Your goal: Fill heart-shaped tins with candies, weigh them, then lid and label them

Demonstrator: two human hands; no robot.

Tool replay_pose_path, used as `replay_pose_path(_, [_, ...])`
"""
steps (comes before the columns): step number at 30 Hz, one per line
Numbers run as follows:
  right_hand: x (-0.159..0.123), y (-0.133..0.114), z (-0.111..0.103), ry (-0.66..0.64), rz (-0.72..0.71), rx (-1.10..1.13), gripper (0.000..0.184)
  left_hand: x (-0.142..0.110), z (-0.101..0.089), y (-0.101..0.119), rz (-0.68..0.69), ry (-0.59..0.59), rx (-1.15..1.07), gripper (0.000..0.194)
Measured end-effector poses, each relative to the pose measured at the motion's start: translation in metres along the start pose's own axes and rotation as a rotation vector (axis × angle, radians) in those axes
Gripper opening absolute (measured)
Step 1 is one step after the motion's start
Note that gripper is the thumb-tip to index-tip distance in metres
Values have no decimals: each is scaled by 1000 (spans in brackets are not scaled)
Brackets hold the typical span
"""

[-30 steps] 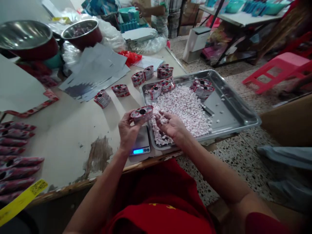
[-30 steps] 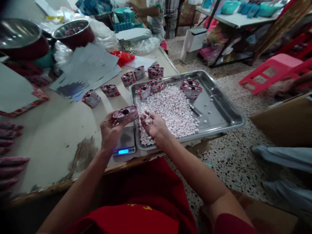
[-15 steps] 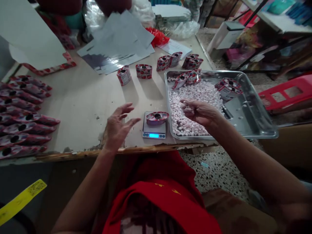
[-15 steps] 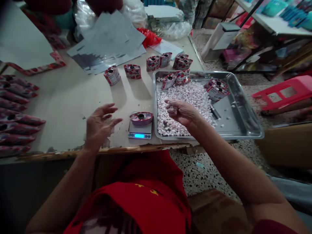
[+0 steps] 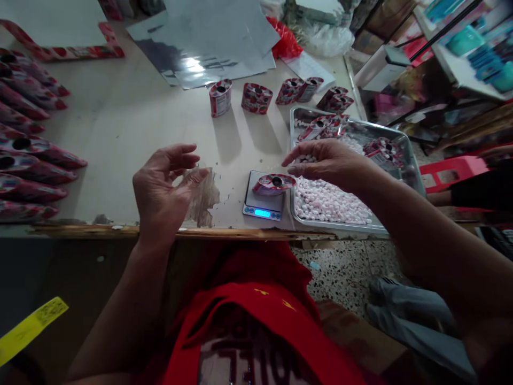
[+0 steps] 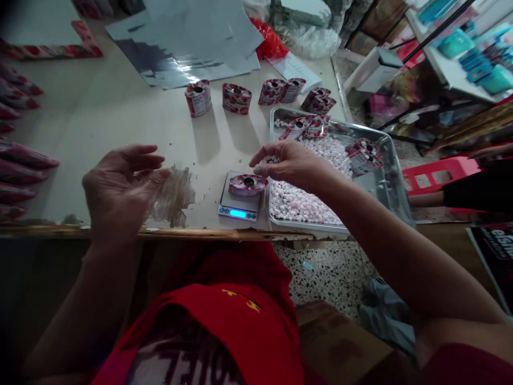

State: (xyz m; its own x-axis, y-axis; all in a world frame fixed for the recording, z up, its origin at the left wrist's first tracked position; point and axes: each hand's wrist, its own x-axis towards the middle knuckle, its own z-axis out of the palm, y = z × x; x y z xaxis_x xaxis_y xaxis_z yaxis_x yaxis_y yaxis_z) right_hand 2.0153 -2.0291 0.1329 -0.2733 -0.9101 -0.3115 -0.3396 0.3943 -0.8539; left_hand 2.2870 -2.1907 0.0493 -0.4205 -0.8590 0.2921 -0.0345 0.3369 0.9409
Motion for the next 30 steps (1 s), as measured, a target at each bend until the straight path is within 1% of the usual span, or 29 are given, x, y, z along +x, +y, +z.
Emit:
replay_pose_path(5, [-6, -12, 3, 21, 5, -186, 22, 2, -2, 0, -7, 12, -56, 47])
replay_pose_path(10, [-8, -16, 5, 8, -19, -272, 26, 0, 1, 0, -35, -7, -70, 48])
replay_pose_path(12, [-7, -15, 5, 8, -43, -281, 23, -1, 3, 0, -52, -18, -68, 47])
replay_pose_path(15, [-5, -11, 5, 19, -63, -234, 17, -3, 7, 2, -65, -42, -55, 46])
replay_pose_path(18, [-5, -7, 5, 35, -66, -187, 14, -5, 13, 4, -81, -91, -18, 48])
replay_pose_path(24, [-6, -4, 7, 38, -70, -250, 14, -9, 26, 5, -89, -177, 30, 49])
replay_pose_path(27, [-3, -2, 13, 24, -56, -306, 14, -10, 29, 4, -92, -199, 45, 48])
replay_pose_path(30, [1, 1, 20, 19, -46, -320, 19, -9, 28, 1, -101, -212, 59, 51])
